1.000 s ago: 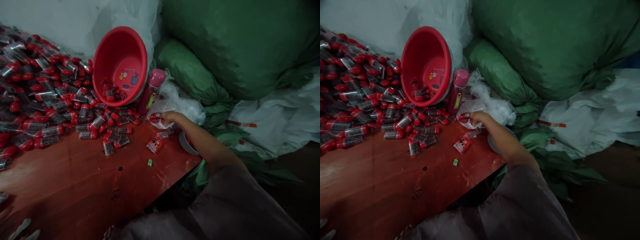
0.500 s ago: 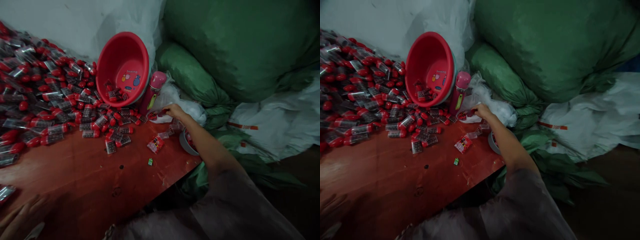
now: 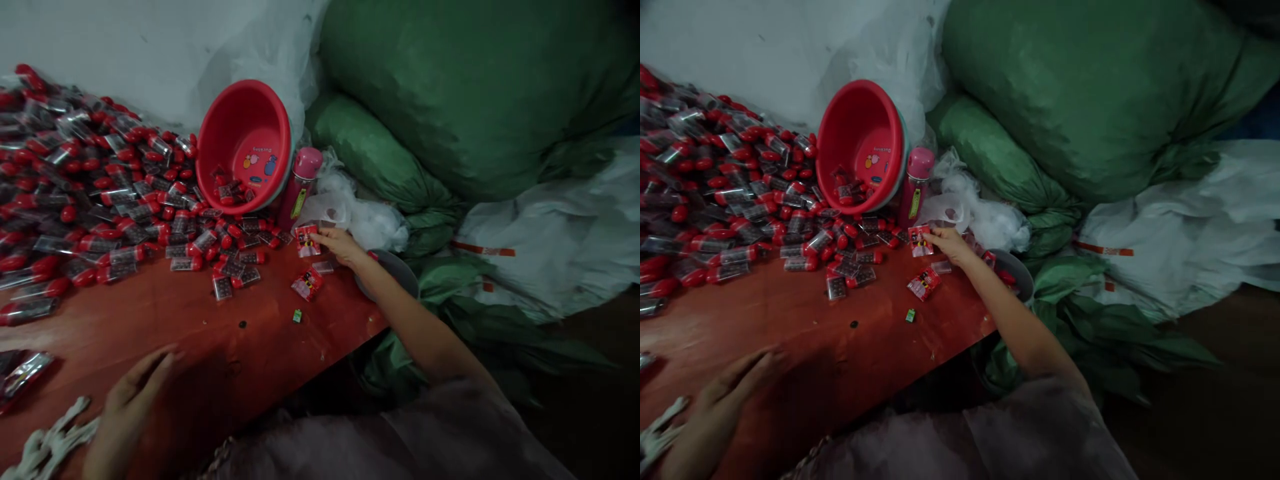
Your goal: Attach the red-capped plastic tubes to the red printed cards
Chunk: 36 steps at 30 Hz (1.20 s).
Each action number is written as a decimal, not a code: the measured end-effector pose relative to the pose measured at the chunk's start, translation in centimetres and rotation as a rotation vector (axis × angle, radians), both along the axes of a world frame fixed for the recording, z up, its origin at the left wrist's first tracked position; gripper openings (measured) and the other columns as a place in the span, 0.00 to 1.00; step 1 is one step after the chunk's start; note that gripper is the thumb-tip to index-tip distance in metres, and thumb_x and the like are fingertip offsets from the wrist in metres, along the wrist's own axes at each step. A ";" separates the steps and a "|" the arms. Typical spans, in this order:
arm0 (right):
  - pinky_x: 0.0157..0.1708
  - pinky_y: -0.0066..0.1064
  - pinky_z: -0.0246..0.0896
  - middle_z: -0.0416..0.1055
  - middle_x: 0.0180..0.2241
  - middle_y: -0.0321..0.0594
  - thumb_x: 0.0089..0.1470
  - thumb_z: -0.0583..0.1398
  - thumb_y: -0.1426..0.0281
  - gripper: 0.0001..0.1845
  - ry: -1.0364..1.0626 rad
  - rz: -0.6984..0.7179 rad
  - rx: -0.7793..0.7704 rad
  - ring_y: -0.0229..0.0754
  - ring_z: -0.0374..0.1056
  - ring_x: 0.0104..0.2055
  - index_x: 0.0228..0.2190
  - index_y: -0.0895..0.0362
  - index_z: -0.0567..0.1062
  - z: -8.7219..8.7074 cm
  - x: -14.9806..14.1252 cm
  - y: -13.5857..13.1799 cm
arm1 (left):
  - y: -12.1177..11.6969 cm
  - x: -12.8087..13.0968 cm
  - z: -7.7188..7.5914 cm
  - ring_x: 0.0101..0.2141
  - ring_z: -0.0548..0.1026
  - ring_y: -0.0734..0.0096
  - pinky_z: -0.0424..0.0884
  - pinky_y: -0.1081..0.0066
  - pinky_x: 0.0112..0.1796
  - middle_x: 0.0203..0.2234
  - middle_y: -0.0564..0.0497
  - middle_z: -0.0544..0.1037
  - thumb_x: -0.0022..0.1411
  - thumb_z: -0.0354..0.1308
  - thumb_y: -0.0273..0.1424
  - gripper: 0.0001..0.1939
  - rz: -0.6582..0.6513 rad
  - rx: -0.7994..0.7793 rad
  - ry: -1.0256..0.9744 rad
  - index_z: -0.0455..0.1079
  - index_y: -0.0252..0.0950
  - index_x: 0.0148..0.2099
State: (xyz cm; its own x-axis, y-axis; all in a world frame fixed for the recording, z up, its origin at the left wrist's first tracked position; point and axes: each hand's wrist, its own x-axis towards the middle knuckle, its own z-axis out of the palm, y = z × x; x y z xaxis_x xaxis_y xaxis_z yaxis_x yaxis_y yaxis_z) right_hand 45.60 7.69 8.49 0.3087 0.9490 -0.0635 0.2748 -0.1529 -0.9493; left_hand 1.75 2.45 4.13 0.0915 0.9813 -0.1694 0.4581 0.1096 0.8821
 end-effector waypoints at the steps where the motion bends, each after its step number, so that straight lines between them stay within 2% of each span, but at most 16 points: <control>1: 0.27 0.27 0.64 0.76 0.24 0.36 0.41 0.64 0.60 0.15 0.089 0.028 -0.028 0.36 0.69 0.25 0.27 0.59 0.77 -0.2 -1.2 -0.6 | 0.0 1.5 0.7 0.42 0.77 0.56 0.72 0.59 0.46 0.38 0.47 0.80 0.49 0.58 0.48 0.23 -0.028 -0.045 -0.059 0.74 0.37 0.40; 3: 0.25 0.26 0.62 0.76 0.24 0.36 0.38 0.66 0.62 0.15 0.259 0.085 -0.084 0.35 0.68 0.24 0.28 0.59 0.77 -0.5 -3.6 -1.9 | 0.1 4.6 1.7 0.40 0.77 0.58 0.71 0.60 0.46 0.37 0.46 0.80 0.48 0.59 0.47 0.23 -0.101 -0.078 -0.156 0.74 0.35 0.40; 5: 0.23 0.24 0.60 0.75 0.23 0.34 0.37 0.66 0.63 0.15 0.360 0.138 -0.125 0.33 0.66 0.22 0.29 0.59 0.76 -0.8 -5.9 -3.1 | 0.3 7.4 1.9 0.40 0.77 0.60 0.71 0.61 0.46 0.37 0.46 0.80 0.48 0.59 0.46 0.22 -0.141 -0.065 -0.221 0.74 0.35 0.39; 9: 0.25 0.24 0.59 0.75 0.26 0.35 0.43 0.64 0.61 0.16 0.355 0.229 -0.102 0.33 0.66 0.24 0.32 0.59 0.77 -1.4 -10.0 -5.0 | 0.4 11.6 0.8 0.41 0.76 0.62 0.70 0.64 0.45 0.40 0.45 0.79 0.48 0.61 0.42 0.23 -0.173 -0.093 -0.403 0.72 0.34 0.44; 11: 0.29 0.27 0.62 0.76 0.29 0.36 0.45 0.63 0.60 0.16 0.313 0.253 -0.047 0.35 0.68 0.28 0.34 0.59 0.77 -1.9 -12.0 -5.8 | 0.3 13.0 0.1 0.41 0.75 0.63 0.70 0.66 0.45 0.42 0.44 0.78 0.48 0.62 0.40 0.25 -0.194 -0.114 -0.521 0.70 0.33 0.47; 13: 0.34 0.29 0.63 0.76 0.32 0.38 0.48 0.61 0.60 0.16 0.280 0.260 0.004 0.38 0.70 0.32 0.36 0.58 0.76 -2.7 -13.6 -6.5 | 0.2 13.7 -0.5 0.39 0.76 0.65 0.70 0.66 0.43 0.39 0.45 0.79 0.49 0.62 0.40 0.22 -0.226 -0.117 -0.583 0.71 0.32 0.45; 16: 0.38 0.33 0.64 0.76 0.37 0.40 0.51 0.59 0.60 0.18 0.119 0.151 0.132 0.41 0.70 0.37 0.42 0.56 0.73 -3.9 -15.3 -7.7 | 0.1 13.5 -1.2 0.32 0.75 0.68 0.70 0.68 0.38 0.31 0.48 0.79 0.50 0.61 0.40 0.18 -0.235 -0.125 -0.574 0.72 0.31 0.39; 19: 0.42 0.36 0.62 0.73 0.43 0.43 0.51 0.60 0.61 0.21 -0.354 0.046 0.323 0.43 0.68 0.42 0.47 0.54 0.70 -4.4 -16.0 -8.9 | 0.1 12.3 -1.7 0.28 0.73 0.70 0.69 0.72 0.34 0.26 0.51 0.77 0.50 0.59 0.40 0.16 -0.227 -0.135 -0.483 0.72 0.32 0.36; 22: 0.41 0.36 0.57 0.74 0.37 0.43 0.56 0.57 0.65 0.11 -0.824 0.168 0.422 0.43 0.65 0.39 0.40 0.55 0.74 -4.2 -16.5 -9.6 | 0.0 11.1 -1.7 0.25 0.70 0.73 0.65 0.75 0.30 0.21 0.54 0.74 0.51 0.57 0.38 0.14 -0.259 -0.107 -0.307 0.73 0.33 0.34; 25: 0.39 0.36 0.51 0.73 0.29 0.41 0.58 0.53 0.69 0.11 -1.082 0.247 0.428 0.42 0.63 0.34 0.30 0.57 0.74 -4.1 -17.4 -9.6 | -0.2 10.2 -1.2 0.22 0.66 0.75 0.61 0.76 0.26 0.17 0.57 0.69 0.52 0.55 0.38 0.12 -0.285 -0.055 -0.124 0.73 0.33 0.31; 29: 0.42 0.37 0.47 0.71 0.26 0.41 0.56 0.52 0.70 0.12 -1.165 0.176 0.253 0.43 0.62 0.32 0.26 0.57 0.72 -4.5 -18.6 -8.7 | -0.4 9.4 -0.1 0.18 0.61 0.78 0.53 0.76 0.22 0.13 0.58 0.63 0.52 0.52 0.37 0.13 -0.346 -0.019 0.061 0.70 0.33 0.24; 33: 0.41 0.37 0.48 0.72 0.29 0.43 0.55 0.52 0.71 0.09 -1.022 0.095 0.018 0.43 0.65 0.34 0.30 0.58 0.73 -5.0 -20.1 -7.3 | 0.1 8.7 0.6 0.17 0.58 0.78 0.49 0.74 0.21 0.12 0.58 0.61 0.51 0.53 0.37 0.14 -0.355 0.017 0.183 0.66 0.34 0.19; 36: 0.37 0.35 0.49 0.72 0.31 0.44 0.55 0.52 0.70 0.10 -0.973 0.081 -0.071 0.44 0.65 0.33 0.30 0.58 0.72 -5.2 -21.2 -6.3 | 0.4 7.8 0.8 0.17 0.57 0.78 0.48 0.74 0.21 0.11 0.57 0.61 0.50 0.54 0.37 0.14 -0.347 0.022 0.229 0.64 0.34 0.18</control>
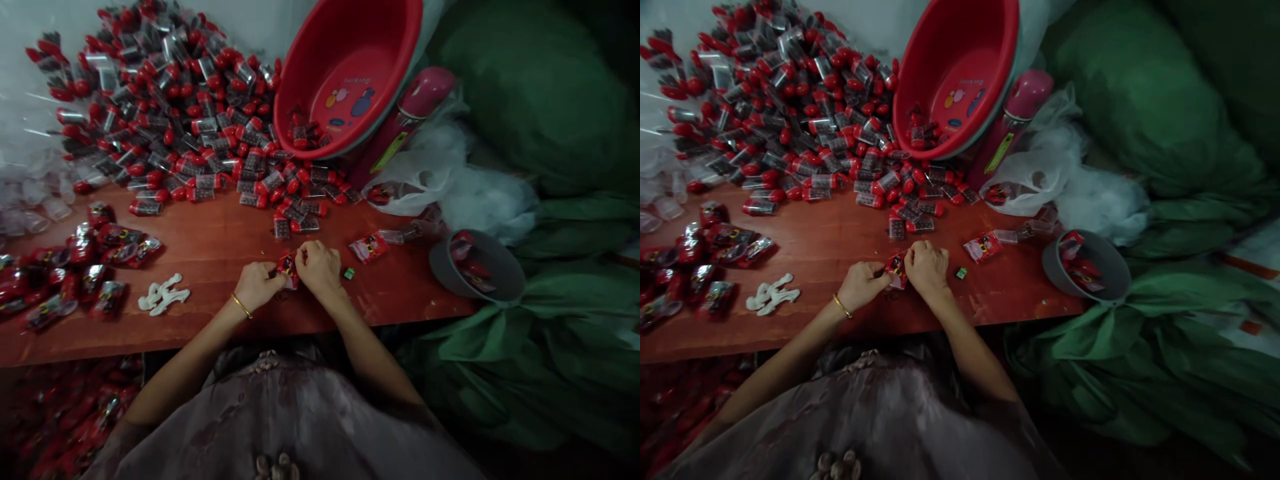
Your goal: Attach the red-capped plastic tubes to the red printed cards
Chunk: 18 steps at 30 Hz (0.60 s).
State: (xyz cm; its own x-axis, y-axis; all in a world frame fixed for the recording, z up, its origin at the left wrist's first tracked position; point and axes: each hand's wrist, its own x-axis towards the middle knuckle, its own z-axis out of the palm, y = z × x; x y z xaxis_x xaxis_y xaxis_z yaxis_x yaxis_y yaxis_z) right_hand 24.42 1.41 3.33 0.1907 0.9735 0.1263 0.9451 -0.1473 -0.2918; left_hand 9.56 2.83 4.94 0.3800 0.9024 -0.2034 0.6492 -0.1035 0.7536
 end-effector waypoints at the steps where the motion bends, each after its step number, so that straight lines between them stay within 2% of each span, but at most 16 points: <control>1: 0.36 0.35 0.50 0.72 0.32 0.45 0.55 0.52 0.70 0.10 0.006 -0.007 -0.010 0.44 0.66 0.33 0.31 0.58 0.72 0.0 -0.1 0.3 | 0.0 -0.5 0.0 0.18 0.58 0.78 0.49 0.74 0.21 0.11 0.57 0.62 0.50 0.54 0.36 0.14 0.003 -0.031 -0.015 0.65 0.34 0.18; 3: 0.34 0.34 0.51 0.72 0.34 0.47 0.55 0.50 0.71 0.11 0.019 -0.058 -0.021 0.46 0.66 0.34 0.31 0.59 0.72 0.0 0.4 1.0 | -0.4 -1.6 -0.2 0.18 0.60 0.78 0.51 0.75 0.21 0.12 0.57 0.65 0.49 0.55 0.35 0.12 -0.015 -0.147 -0.102 0.67 0.34 0.19; 6: 0.32 0.34 0.53 0.72 0.34 0.52 0.55 0.49 0.73 0.13 0.035 -0.212 -0.005 0.48 0.66 0.36 0.33 0.62 0.72 0.2 2.6 2.0 | -1.6 -3.3 -0.6 0.20 0.65 0.77 0.57 0.76 0.24 0.15 0.57 0.70 0.47 0.58 0.35 0.10 -0.010 -0.376 -0.355 0.71 0.32 0.23; 8: 0.34 0.35 0.55 0.72 0.34 0.51 0.54 0.50 0.71 0.12 0.046 -0.220 0.025 0.48 0.66 0.37 0.33 0.61 0.72 0.4 4.3 2.3 | -2.3 -4.0 -0.9 0.23 0.70 0.74 0.64 0.75 0.28 0.20 0.54 0.75 0.44 0.62 0.36 0.11 0.123 -0.489 -0.556 0.74 0.31 0.28; 10: 0.35 0.36 0.56 0.72 0.35 0.50 0.53 0.52 0.72 0.11 0.053 -0.228 0.005 0.49 0.67 0.37 0.35 0.61 0.72 0.7 5.3 2.3 | -2.4 -4.3 -1.2 0.27 0.74 0.71 0.68 0.72 0.33 0.25 0.51 0.78 0.41 0.65 0.36 0.15 0.329 -0.555 -0.742 0.74 0.31 0.31; 13: 0.35 0.37 0.57 0.71 0.40 0.53 0.50 0.53 0.75 0.19 0.078 -0.270 0.012 0.50 0.67 0.38 0.45 0.62 0.69 0.8 4.8 1.6 | -1.9 -4.1 -1.7 0.27 0.77 0.69 0.70 0.71 0.32 0.26 0.48 0.79 0.37 0.69 0.38 0.20 0.590 -0.565 -0.906 0.72 0.30 0.32; 14: 0.35 0.37 0.58 0.70 0.42 0.53 0.51 0.53 0.73 0.21 0.131 -0.241 0.044 0.49 0.67 0.38 0.47 0.61 0.67 0.6 4.0 1.3 | -1.7 -4.0 -1.9 0.27 0.77 0.69 0.70 0.72 0.31 0.26 0.47 0.79 0.36 0.70 0.38 0.21 0.647 -0.559 -0.926 0.72 0.30 0.32; 16: 0.34 0.35 0.60 0.71 0.40 0.49 0.54 0.53 0.67 0.19 0.349 -0.079 0.088 0.46 0.68 0.35 0.47 0.59 0.68 0.2 1.6 0.4 | -1.5 -3.6 -2.2 0.26 0.77 0.70 0.70 0.73 0.29 0.26 0.48 0.79 0.34 0.71 0.38 0.22 0.719 -0.554 -0.940 0.71 0.31 0.32; 18: 0.29 0.30 0.60 0.72 0.32 0.41 0.55 0.52 0.58 0.17 0.698 0.125 -0.039 0.41 0.67 0.28 0.41 0.55 0.71 -0.6 -1.3 -0.3 | -1.6 -3.4 -2.5 0.25 0.76 0.71 0.70 0.74 0.29 0.26 0.49 0.78 0.33 0.71 0.39 0.24 0.737 -0.549 -0.956 0.70 0.31 0.31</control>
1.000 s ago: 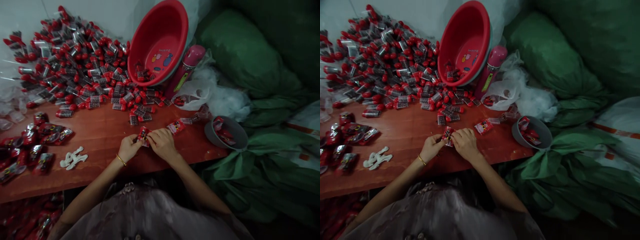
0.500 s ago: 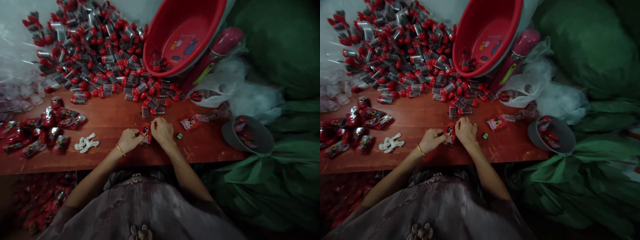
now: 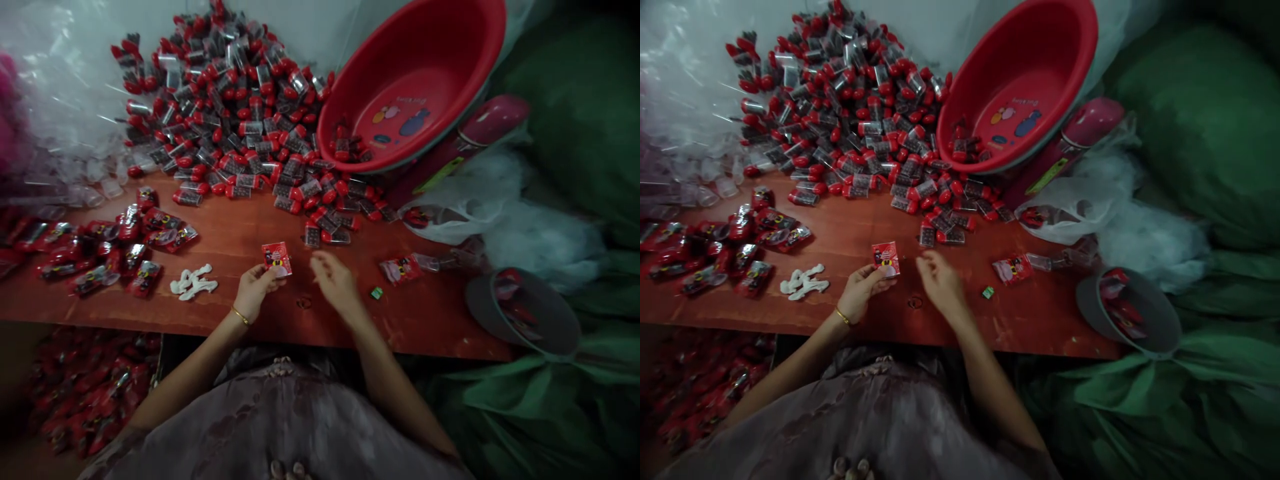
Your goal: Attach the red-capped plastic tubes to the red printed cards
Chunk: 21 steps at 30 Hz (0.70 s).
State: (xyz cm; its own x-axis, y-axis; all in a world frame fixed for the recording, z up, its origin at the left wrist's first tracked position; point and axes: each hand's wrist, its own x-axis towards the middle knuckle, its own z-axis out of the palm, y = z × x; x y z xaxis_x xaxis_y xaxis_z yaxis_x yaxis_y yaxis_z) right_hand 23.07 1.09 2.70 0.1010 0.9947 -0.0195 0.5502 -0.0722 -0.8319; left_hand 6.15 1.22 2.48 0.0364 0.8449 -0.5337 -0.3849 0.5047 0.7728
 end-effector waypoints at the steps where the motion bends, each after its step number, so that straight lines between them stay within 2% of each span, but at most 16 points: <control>1: 0.28 0.29 0.60 0.72 0.29 0.38 0.55 0.52 0.56 0.17 0.122 0.114 -0.062 0.40 0.66 0.27 0.37 0.54 0.72 -0.4 -1.5 -0.3 | -0.1 0.0 -0.1 0.24 0.76 0.72 0.70 0.73 0.29 0.25 0.50 0.78 0.33 0.71 0.40 0.24 0.005 0.012 -0.006 0.69 0.31 0.31; 5: 0.23 0.27 0.58 0.69 0.24 0.35 0.52 0.55 0.54 0.16 0.261 0.165 -0.106 0.38 0.63 0.25 0.28 0.53 0.71 -1.6 -5.1 -0.1 | -0.3 -1.0 0.1 0.24 0.74 0.74 0.71 0.72 0.30 0.26 0.51 0.78 0.38 0.67 0.46 0.25 -0.050 0.129 0.055 0.70 0.32 0.33; 10: 0.19 0.24 0.57 0.64 0.21 0.32 0.48 0.58 0.54 0.17 0.441 0.217 -0.182 0.33 0.59 0.21 0.23 0.55 0.68 -0.9 -5.1 1.4 | 0.8 -3.6 0.9 0.17 0.69 0.76 0.66 0.76 0.21 0.17 0.53 0.73 0.51 0.58 0.49 0.22 -0.238 0.306 0.377 0.70 0.32 0.33; 16: 0.14 0.23 0.62 0.59 0.17 0.26 0.39 0.64 0.55 0.18 0.989 0.114 -0.383 0.26 0.48 0.13 0.23 0.56 0.68 0.5 -6.4 1.6 | 1.6 -3.7 1.4 0.17 0.67 0.80 0.65 0.78 0.21 0.17 0.55 0.71 0.47 0.63 0.45 0.20 -0.199 0.345 0.169 0.70 0.32 0.32; 18: 0.14 0.24 0.64 0.57 0.15 0.26 0.39 0.64 0.55 0.18 1.078 0.101 -0.421 0.27 0.49 0.13 0.23 0.55 0.68 0.9 -7.0 1.5 | 1.4 -3.4 1.3 0.17 0.66 0.79 0.65 0.77 0.21 0.17 0.54 0.72 0.48 0.62 0.45 0.20 -0.215 0.343 0.095 0.70 0.32 0.31; 21: 0.14 0.26 0.65 0.56 0.14 0.27 0.40 0.61 0.52 0.20 1.112 0.172 -0.490 0.29 0.49 0.13 0.21 0.55 0.65 1.1 -7.4 2.0 | 1.4 -3.4 0.9 0.18 0.68 0.78 0.66 0.76 0.22 0.19 0.52 0.74 0.49 0.61 0.46 0.20 -0.205 0.346 0.022 0.70 0.32 0.31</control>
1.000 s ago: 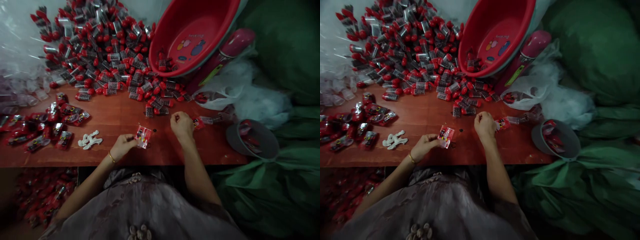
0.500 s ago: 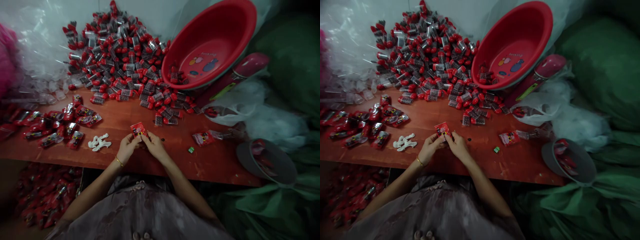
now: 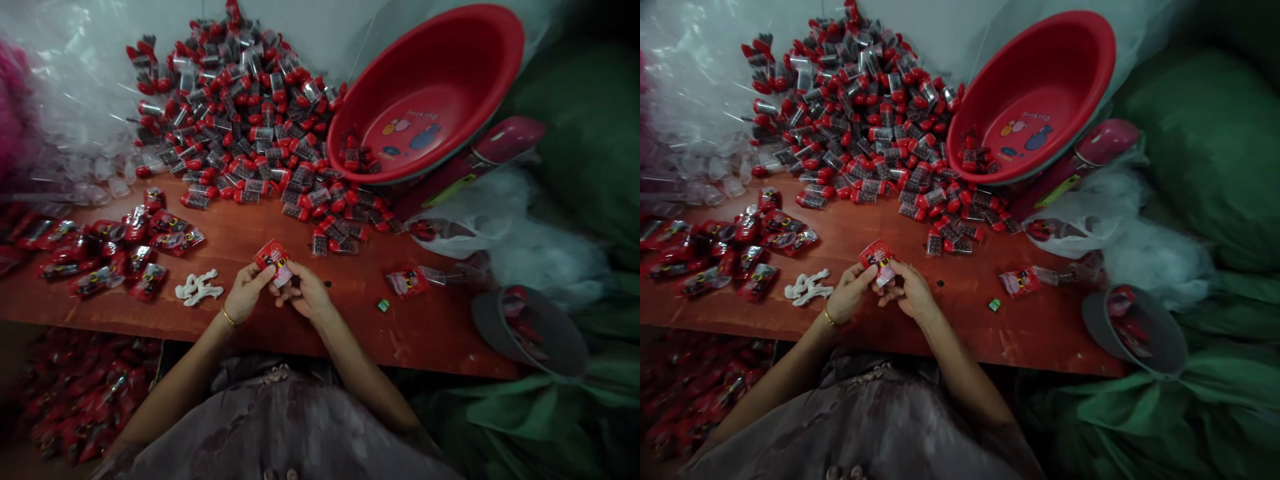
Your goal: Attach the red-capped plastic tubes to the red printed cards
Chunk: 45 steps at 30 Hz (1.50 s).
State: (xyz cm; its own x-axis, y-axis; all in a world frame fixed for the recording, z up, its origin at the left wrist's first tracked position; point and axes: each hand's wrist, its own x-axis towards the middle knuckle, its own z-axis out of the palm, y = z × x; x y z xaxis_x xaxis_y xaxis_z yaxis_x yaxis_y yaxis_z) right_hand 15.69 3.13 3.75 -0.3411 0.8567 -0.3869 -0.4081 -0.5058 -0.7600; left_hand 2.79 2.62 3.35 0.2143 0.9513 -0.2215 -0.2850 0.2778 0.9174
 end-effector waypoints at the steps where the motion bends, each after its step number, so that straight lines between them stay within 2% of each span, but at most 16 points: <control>1: 0.13 0.26 0.64 0.56 0.15 0.27 0.41 0.60 0.51 0.20 -0.031 0.022 0.015 0.28 0.48 0.13 0.21 0.55 0.64 -0.1 -0.1 0.4 | 0.1 -0.1 -0.1 0.18 0.69 0.78 0.67 0.76 0.23 0.19 0.52 0.74 0.49 0.61 0.47 0.20 0.006 -0.012 -0.003 0.69 0.32 0.31; 2: 0.12 0.25 0.62 0.56 0.15 0.27 0.42 0.60 0.51 0.20 -0.097 0.037 0.045 0.28 0.46 0.13 0.21 0.55 0.64 -0.3 -0.1 0.8 | 0.3 -0.3 -0.2 0.18 0.69 0.78 0.67 0.76 0.23 0.18 0.52 0.74 0.48 0.61 0.47 0.21 0.010 -0.039 0.013 0.68 0.32 0.31; 4: 0.10 0.22 0.56 0.56 0.16 0.26 0.46 0.57 0.52 0.18 -0.365 0.062 0.146 0.28 0.46 0.13 0.23 0.55 0.65 -0.9 -0.2 1.8 | 0.9 -0.9 -0.3 0.17 0.69 0.77 0.67 0.76 0.21 0.17 0.53 0.73 0.47 0.61 0.49 0.22 0.009 -0.132 0.101 0.66 0.33 0.31; 7: 0.13 0.23 0.51 0.56 0.16 0.28 0.52 0.52 0.56 0.17 -0.754 0.098 0.269 0.31 0.52 0.15 0.22 0.54 0.63 -1.7 -0.4 3.1 | 1.4 -1.8 -0.3 0.15 0.69 0.73 0.63 0.75 0.18 0.14 0.54 0.73 0.50 0.56 0.49 0.21 -0.008 -0.221 0.405 0.63 0.35 0.30; 11: 0.24 0.27 0.54 0.66 0.20 0.37 0.53 0.56 0.62 0.15 -1.086 0.179 0.388 0.38 0.64 0.26 0.19 0.55 0.65 -1.1 -0.4 3.4 | 0.7 -2.6 -0.1 0.17 0.72 0.70 0.62 0.74 0.21 0.15 0.51 0.74 0.57 0.48 0.47 0.19 -0.036 0.027 0.909 0.64 0.36 0.27; 14: 0.31 0.31 0.56 0.73 0.29 0.46 0.56 0.54 0.60 0.14 -1.411 0.256 0.465 0.45 0.69 0.34 0.33 0.57 0.72 -0.1 0.1 2.7 | 0.2 -2.8 -0.1 0.20 0.73 0.68 0.62 0.72 0.24 0.17 0.50 0.76 0.59 0.47 0.47 0.20 -0.031 0.144 1.070 0.68 0.36 0.30; 16: 0.33 0.33 0.58 0.73 0.37 0.49 0.55 0.55 0.57 0.22 -1.489 0.161 0.518 0.47 0.69 0.38 0.46 0.60 0.69 0.0 0.4 2.1 | 0.2 -2.9 -0.2 0.20 0.74 0.67 0.63 0.72 0.25 0.18 0.50 0.77 0.59 0.47 0.46 0.20 -0.008 0.154 1.062 0.70 0.36 0.34; 17: 0.34 0.33 0.58 0.72 0.40 0.49 0.55 0.55 0.57 0.25 -1.500 0.103 0.570 0.47 0.68 0.40 0.50 0.59 0.66 -0.1 0.6 1.8 | 0.3 -2.9 -0.3 0.20 0.74 0.67 0.63 0.72 0.25 0.18 0.50 0.77 0.59 0.47 0.46 0.20 0.005 0.151 1.038 0.71 0.36 0.35; 19: 0.36 0.32 0.59 0.70 0.44 0.45 0.56 0.56 0.58 0.24 -1.496 0.046 0.691 0.46 0.67 0.43 0.51 0.55 0.68 -0.7 0.7 1.3 | 0.5 -3.0 -0.4 0.20 0.74 0.67 0.63 0.72 0.25 0.18 0.49 0.76 0.58 0.48 0.46 0.20 0.038 0.145 0.989 0.72 0.35 0.36; 21: 0.38 0.32 0.59 0.70 0.44 0.41 0.57 0.55 0.59 0.18 -1.500 0.051 0.788 0.44 0.65 0.43 0.47 0.51 0.72 -1.4 0.7 1.0 | 0.7 -2.9 -0.5 0.20 0.73 0.67 0.63 0.72 0.24 0.18 0.49 0.76 0.58 0.49 0.46 0.20 0.061 0.145 0.960 0.72 0.35 0.35; 24: 0.39 0.34 0.58 0.71 0.44 0.39 0.59 0.54 0.61 0.15 -1.530 0.030 0.875 0.45 0.62 0.42 0.43 0.49 0.76 -2.4 0.4 0.8 | 0.7 -2.7 -0.6 0.20 0.73 0.68 0.63 0.73 0.24 0.18 0.50 0.76 0.58 0.50 0.46 0.20 0.050 0.149 0.948 0.72 0.35 0.34; 31: 0.43 0.34 0.58 0.73 0.43 0.37 0.57 0.57 0.66 0.11 -1.410 -0.141 1.047 0.43 0.61 0.44 0.34 0.49 0.80 -3.4 0.3 1.2 | 0.2 -2.7 -1.0 0.21 0.73 0.70 0.65 0.73 0.25 0.19 0.50 0.76 0.58 0.50 0.47 0.20 0.125 0.168 0.874 0.72 0.35 0.35; 35: 0.45 0.35 0.58 0.74 0.42 0.37 0.56 0.58 0.67 0.10 -1.344 -0.276 1.124 0.42 0.62 0.44 0.33 0.49 0.80 -3.2 0.5 1.0 | 0.0 -2.6 -0.6 0.22 0.72 0.70 0.64 0.74 0.23 0.20 0.49 0.76 0.56 0.52 0.48 0.22 0.192 0.128 0.822 0.73 0.34 0.36; 39: 0.46 0.36 0.56 0.76 0.39 0.35 0.56 0.57 0.69 0.10 -1.306 -0.303 1.202 0.41 0.64 0.43 0.32 0.48 0.79 -2.0 0.5 0.3 | 0.6 -1.5 0.3 0.21 0.70 0.74 0.62 0.77 0.20 0.25 0.50 0.77 0.49 0.59 0.48 0.23 0.260 0.111 0.584 0.74 0.33 0.39; 42: 0.49 0.38 0.56 0.75 0.41 0.38 0.55 0.59 0.66 0.09 -1.203 -0.345 1.155 0.42 0.65 0.45 0.36 0.50 0.78 -1.2 0.4 -0.2 | 1.2 -0.5 1.1 0.17 0.64 0.79 0.60 0.78 0.18 0.19 0.54 0.74 0.47 0.62 0.46 0.20 0.281 0.106 0.412 0.75 0.32 0.32; 45: 0.45 0.35 0.61 0.74 0.43 0.43 0.53 0.59 0.61 0.19 -0.979 -0.390 0.865 0.43 0.67 0.44 0.46 0.55 0.73 -0.9 0.3 -0.5 | 1.5 0.1 1.5 0.16 0.64 0.79 0.61 0.78 0.19 0.16 0.54 0.72 0.46 0.63 0.43 0.17 0.345 0.131 0.324 0.74 0.32 0.27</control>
